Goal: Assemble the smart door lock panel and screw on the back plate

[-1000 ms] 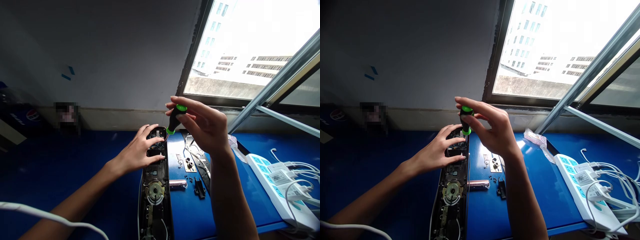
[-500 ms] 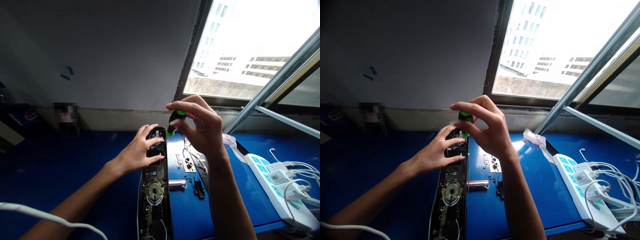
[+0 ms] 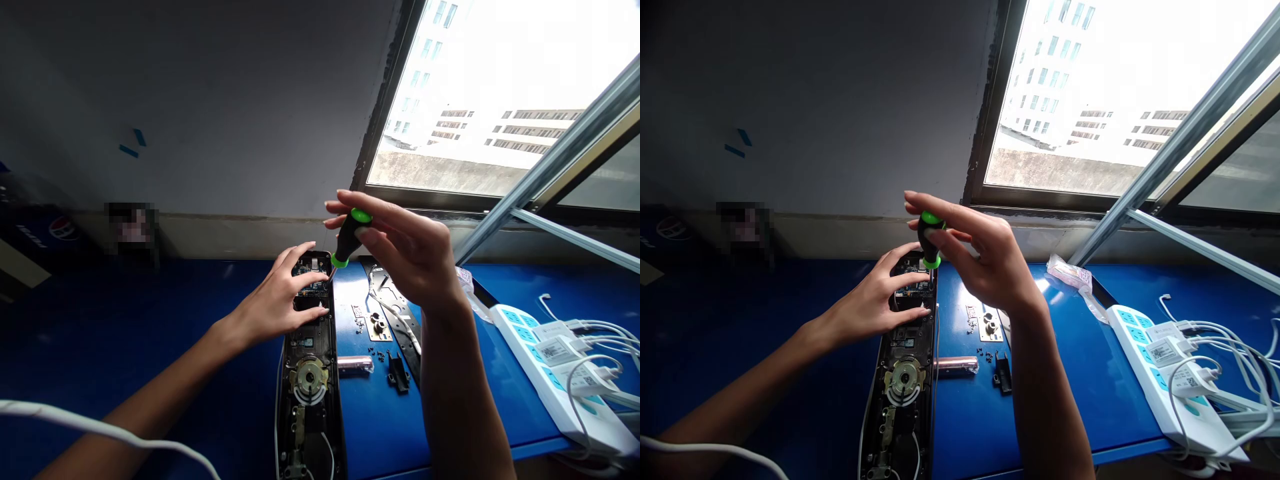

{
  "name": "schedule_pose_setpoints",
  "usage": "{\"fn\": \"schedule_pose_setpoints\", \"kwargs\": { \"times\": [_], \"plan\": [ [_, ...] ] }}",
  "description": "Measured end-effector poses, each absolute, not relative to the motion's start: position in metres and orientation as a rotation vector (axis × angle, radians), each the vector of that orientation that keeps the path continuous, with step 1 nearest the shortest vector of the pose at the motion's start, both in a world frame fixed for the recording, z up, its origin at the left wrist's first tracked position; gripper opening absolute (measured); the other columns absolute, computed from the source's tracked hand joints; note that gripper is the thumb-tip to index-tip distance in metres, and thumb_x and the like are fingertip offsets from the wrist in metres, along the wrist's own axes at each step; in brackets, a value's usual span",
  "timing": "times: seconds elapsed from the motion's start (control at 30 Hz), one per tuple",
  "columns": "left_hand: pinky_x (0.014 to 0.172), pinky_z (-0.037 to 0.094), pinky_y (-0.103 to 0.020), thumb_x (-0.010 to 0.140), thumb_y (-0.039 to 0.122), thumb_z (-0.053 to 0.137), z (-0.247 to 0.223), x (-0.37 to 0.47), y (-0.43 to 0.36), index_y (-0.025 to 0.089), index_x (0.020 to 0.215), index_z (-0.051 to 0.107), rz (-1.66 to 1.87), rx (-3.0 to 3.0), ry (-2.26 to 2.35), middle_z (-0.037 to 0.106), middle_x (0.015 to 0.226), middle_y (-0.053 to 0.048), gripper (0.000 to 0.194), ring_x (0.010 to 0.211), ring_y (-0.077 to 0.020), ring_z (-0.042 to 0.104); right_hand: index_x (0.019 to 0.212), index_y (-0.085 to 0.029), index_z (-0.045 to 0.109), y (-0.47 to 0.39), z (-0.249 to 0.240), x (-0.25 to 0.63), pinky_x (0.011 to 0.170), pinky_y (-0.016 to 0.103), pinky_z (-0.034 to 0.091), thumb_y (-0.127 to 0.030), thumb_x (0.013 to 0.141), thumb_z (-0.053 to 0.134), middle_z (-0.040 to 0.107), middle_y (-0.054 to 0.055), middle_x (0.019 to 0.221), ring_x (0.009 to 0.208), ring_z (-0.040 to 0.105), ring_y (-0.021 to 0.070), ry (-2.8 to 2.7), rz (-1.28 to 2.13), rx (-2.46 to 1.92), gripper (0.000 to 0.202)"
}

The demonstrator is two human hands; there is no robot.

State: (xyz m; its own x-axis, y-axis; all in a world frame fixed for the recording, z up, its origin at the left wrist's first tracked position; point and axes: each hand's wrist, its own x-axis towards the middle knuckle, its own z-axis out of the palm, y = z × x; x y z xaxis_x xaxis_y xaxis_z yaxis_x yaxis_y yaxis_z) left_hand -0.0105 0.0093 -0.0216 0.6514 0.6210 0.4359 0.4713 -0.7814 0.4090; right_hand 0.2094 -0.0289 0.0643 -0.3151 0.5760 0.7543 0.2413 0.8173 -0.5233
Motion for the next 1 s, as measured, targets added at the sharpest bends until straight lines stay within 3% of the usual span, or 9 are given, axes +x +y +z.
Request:
{"fn": "schedule_pose_setpoints", "kwargs": {
  "times": [0.13,0.27,0.33,0.5,0.67,0.87,1.0],
  "plan": [
    [0.126,0.036,-0.061,0.086,0.042,0.080,-0.024,-0.010,0.010,0.027,0.127,0.072,0.843,2.619,0.875,0.026,0.169,-0.009,0.045,0.157,-0.0382,0.028,0.117,-0.035,0.078,-0.026,0.064,0.211,0.078,0.039,0.068,-0.021,0.084,0.082,0.075,0.001,0.104,0.094,0.072,0.0199,-1.854,0.177,-0.577,0.036],
    [0.124,0.038,-0.064,0.085,0.042,0.081,-0.024,-0.011,0.009,0.028,0.126,0.073,0.863,2.612,0.864,0.028,0.168,-0.009,0.044,0.155,-0.0404,0.029,0.133,-0.033,0.070,-0.029,0.066,0.212,0.089,0.044,0.067,-0.023,0.100,0.059,0.072,0.005,0.127,0.111,0.071,0.0235,-1.924,0.260,-0.647,0.036],
    [0.124,0.038,-0.064,0.085,0.040,0.082,-0.023,-0.011,0.009,0.027,0.125,0.073,0.851,2.613,0.867,0.029,0.168,-0.009,0.044,0.155,-0.0407,0.029,0.136,-0.033,0.068,-0.030,0.066,0.213,0.094,0.048,0.066,-0.021,0.100,0.058,0.072,0.003,0.132,0.116,0.071,0.0253,-1.943,0.328,-0.673,0.039],
    [0.126,0.036,-0.061,0.085,0.039,0.082,-0.020,-0.011,0.008,0.025,0.127,0.073,0.827,2.638,0.869,0.028,0.168,-0.010,0.045,0.156,-0.0386,0.028,0.113,-0.036,0.080,-0.028,0.064,0.216,0.085,0.044,0.067,-0.025,0.082,0.084,0.074,0.002,0.102,0.096,0.072,0.0229,-1.855,0.145,-0.600,0.033],
    [0.124,0.038,-0.064,0.085,0.041,0.082,-0.020,-0.012,0.008,0.026,0.125,0.073,0.833,2.624,0.870,0.028,0.168,-0.010,0.044,0.155,-0.0400,0.029,0.134,-0.035,0.070,-0.033,0.067,0.217,0.096,0.050,0.065,-0.023,0.098,0.061,0.072,0.004,0.129,0.116,0.071,0.0265,-1.937,0.306,-0.635,0.039],
    [0.124,0.038,-0.063,0.085,0.041,0.082,-0.021,-0.012,0.009,0.026,0.126,0.073,0.858,2.632,0.856,0.027,0.168,-0.010,0.045,0.155,-0.0396,0.030,0.114,-0.035,0.080,-0.030,0.067,0.222,0.083,0.045,0.068,-0.023,0.079,0.086,0.074,0.002,0.102,0.095,0.072,0.0231,-1.875,0.117,-0.642,0.038],
    [0.125,0.037,-0.062,0.084,0.041,0.083,-0.021,-0.012,0.008,0.025,0.125,0.073,0.850,2.617,0.876,0.028,0.168,-0.011,0.045,0.155,-0.0398,0.030,0.136,-0.034,0.068,-0.034,0.068,0.221,0.094,0.049,0.065,-0.021,0.098,0.062,0.071,0.005,0.132,0.118,0.069,0.0250,-1.933,0.321,-0.622,0.041]
  ]
}}
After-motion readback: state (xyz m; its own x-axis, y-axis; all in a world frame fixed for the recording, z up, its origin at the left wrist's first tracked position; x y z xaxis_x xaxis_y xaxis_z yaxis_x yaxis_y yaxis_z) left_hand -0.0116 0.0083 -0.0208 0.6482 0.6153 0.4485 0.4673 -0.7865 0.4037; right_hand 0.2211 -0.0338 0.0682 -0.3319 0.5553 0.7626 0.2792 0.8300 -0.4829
